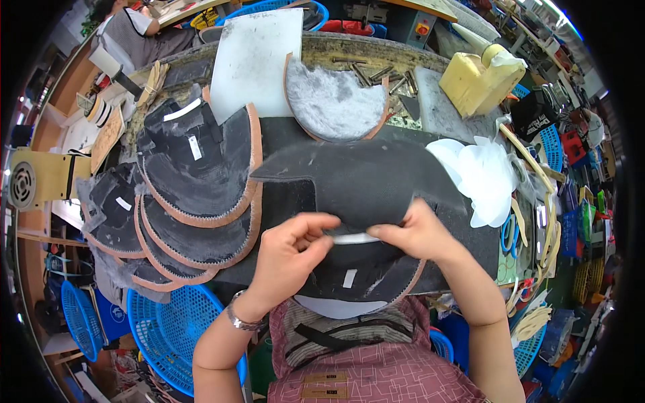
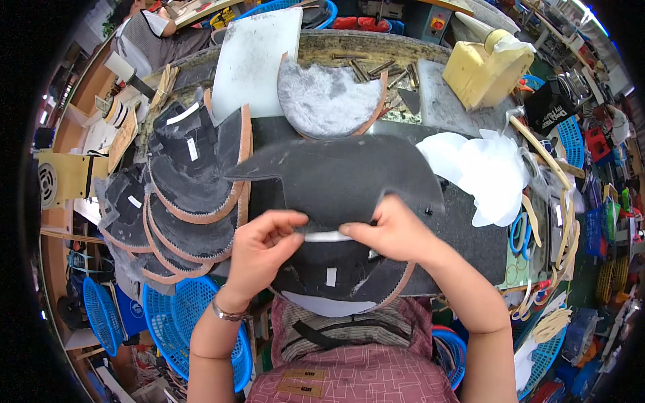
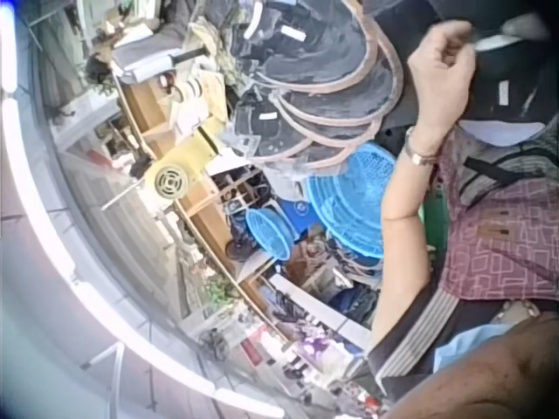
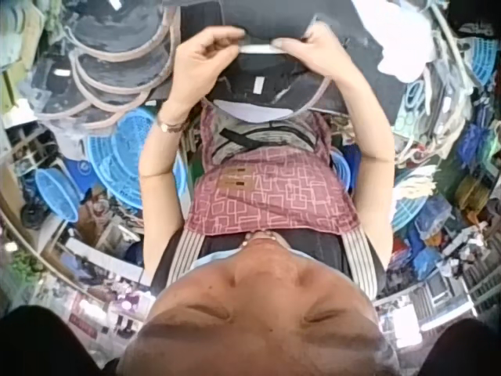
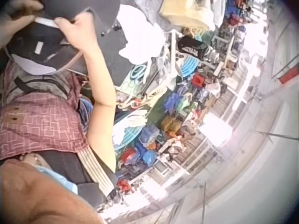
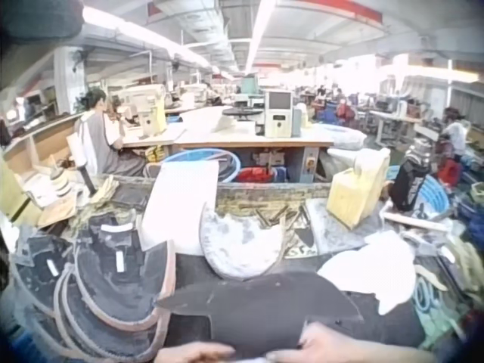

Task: The person assembles slipper components by hand at a workbench. They place white foam insoles into grey fuzzy slipper uppers, press them down, and then apply glue to the edges of the uppers using a brush. The person handles multiple slipper units sequentially, stacking completed ones on the table.

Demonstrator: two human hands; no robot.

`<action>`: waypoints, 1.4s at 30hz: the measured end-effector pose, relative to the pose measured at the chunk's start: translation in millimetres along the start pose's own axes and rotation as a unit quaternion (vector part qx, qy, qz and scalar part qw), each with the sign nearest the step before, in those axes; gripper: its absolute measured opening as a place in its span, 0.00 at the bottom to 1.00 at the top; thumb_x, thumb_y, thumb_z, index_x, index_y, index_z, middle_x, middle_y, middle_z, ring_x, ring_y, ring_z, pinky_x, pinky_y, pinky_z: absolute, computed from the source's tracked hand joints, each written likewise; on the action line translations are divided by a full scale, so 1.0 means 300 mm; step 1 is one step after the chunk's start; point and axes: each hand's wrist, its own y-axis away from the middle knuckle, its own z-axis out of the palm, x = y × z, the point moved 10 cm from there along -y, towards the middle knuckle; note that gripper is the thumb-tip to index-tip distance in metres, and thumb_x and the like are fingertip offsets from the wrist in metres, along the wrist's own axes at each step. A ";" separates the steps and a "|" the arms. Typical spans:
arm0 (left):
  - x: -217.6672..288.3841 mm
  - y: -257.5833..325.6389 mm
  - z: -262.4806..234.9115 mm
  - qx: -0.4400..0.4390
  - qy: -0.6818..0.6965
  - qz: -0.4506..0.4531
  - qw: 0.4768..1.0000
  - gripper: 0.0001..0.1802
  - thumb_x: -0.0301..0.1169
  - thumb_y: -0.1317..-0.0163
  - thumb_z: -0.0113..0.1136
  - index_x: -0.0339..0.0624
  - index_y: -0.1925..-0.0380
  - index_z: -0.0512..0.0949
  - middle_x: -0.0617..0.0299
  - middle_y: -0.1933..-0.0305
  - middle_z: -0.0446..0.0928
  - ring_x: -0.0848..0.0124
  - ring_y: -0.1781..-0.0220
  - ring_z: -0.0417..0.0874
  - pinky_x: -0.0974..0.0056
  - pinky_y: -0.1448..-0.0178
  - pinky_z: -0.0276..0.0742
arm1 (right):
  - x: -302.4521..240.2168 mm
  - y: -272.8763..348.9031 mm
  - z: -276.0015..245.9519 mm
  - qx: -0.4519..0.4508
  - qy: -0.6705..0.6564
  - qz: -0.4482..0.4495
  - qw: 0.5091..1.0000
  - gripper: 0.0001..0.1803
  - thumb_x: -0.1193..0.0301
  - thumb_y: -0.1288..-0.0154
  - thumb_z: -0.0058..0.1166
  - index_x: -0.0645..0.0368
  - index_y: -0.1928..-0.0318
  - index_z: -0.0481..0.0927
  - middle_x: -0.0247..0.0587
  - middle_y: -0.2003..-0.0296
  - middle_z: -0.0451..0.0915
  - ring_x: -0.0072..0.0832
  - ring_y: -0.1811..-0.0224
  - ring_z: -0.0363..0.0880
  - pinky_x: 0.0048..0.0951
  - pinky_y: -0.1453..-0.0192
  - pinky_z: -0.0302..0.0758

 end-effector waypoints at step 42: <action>-0.033 -0.025 0.216 -0.206 -0.474 0.402 0.756 0.24 0.25 0.53 0.55 0.27 0.52 0.73 0.57 0.61 0.69 0.65 0.58 0.73 0.65 0.54 0.73 | -0.035 0.033 0.011 -0.087 0.360 -0.368 0.853 0.22 0.75 0.52 0.55 0.51 0.53 0.80 0.34 0.50 0.78 0.31 0.59 0.73 0.30 0.55 0.72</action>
